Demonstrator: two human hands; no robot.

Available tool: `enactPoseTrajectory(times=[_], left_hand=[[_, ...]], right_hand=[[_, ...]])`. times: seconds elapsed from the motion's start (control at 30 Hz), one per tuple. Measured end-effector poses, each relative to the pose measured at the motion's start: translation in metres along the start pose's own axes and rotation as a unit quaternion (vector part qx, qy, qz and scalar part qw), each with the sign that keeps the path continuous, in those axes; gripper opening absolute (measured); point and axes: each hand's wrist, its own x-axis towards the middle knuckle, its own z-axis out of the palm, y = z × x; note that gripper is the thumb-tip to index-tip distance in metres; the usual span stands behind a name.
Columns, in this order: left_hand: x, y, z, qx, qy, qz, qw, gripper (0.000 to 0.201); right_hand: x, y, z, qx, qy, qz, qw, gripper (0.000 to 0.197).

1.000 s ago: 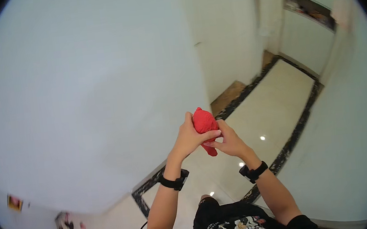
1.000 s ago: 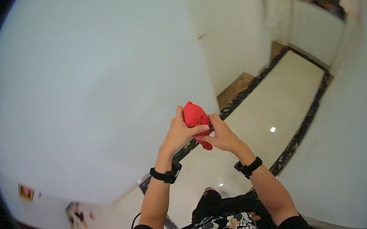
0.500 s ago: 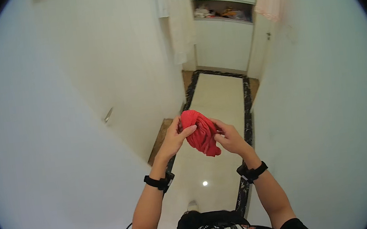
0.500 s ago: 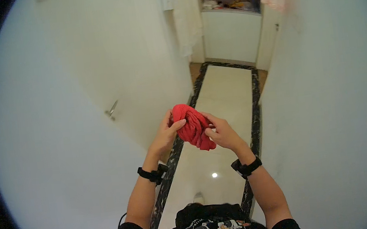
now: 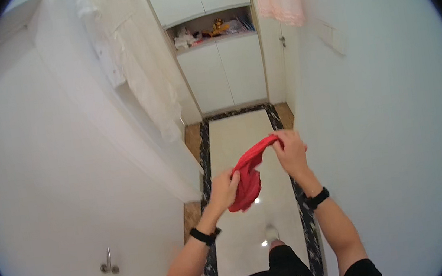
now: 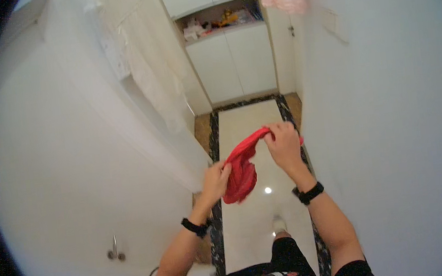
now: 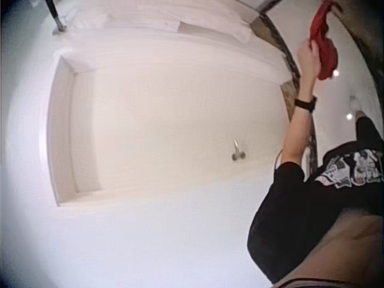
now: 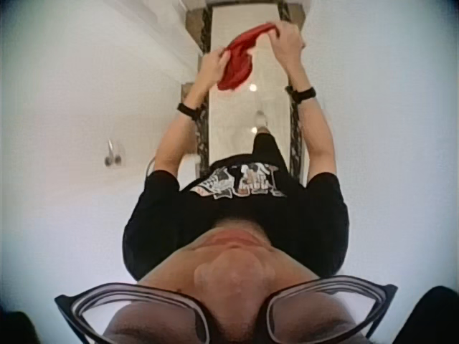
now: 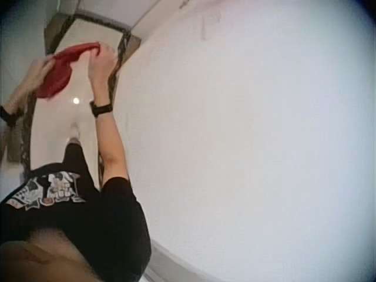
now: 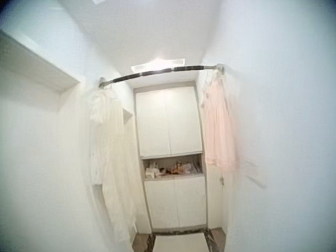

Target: The person rinses a red cloth under a running faucet in a bathroom sink, scrubs it by hand, and wrings it out before carrying it into a bedroom and placing it on a desk.

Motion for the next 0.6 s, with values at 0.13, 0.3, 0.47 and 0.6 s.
enactPoseTrajectory(times=[0.13, 0.3, 0.47, 0.6], left_hand=[[-0.009, -0.023, 0.035, -0.399, 0.017, -0.095, 0.912, 0.034], [0.001, 0.023, 0.004, -0.506, -0.003, -0.151, 0.849, 0.029], [-0.002, 0.036, -0.006, -0.478, -0.028, -0.086, 0.874, 0.025], [-0.049, 0.007, 0.004, -0.397, -0.069, -0.113, 0.908, 0.038]], right_hand=[[-0.072, 0.038, 0.05, -0.072, 0.01, 0.069, 0.995, 0.042], [-0.1, 0.011, 0.039, 0.348, -0.411, 0.307, 0.785, 0.061], [-0.101, -0.022, 0.043, 0.631, -0.335, 0.273, 0.644, 0.056], [-0.143, -0.036, 0.042, 0.547, -0.286, 0.3, 0.727, 0.059]])
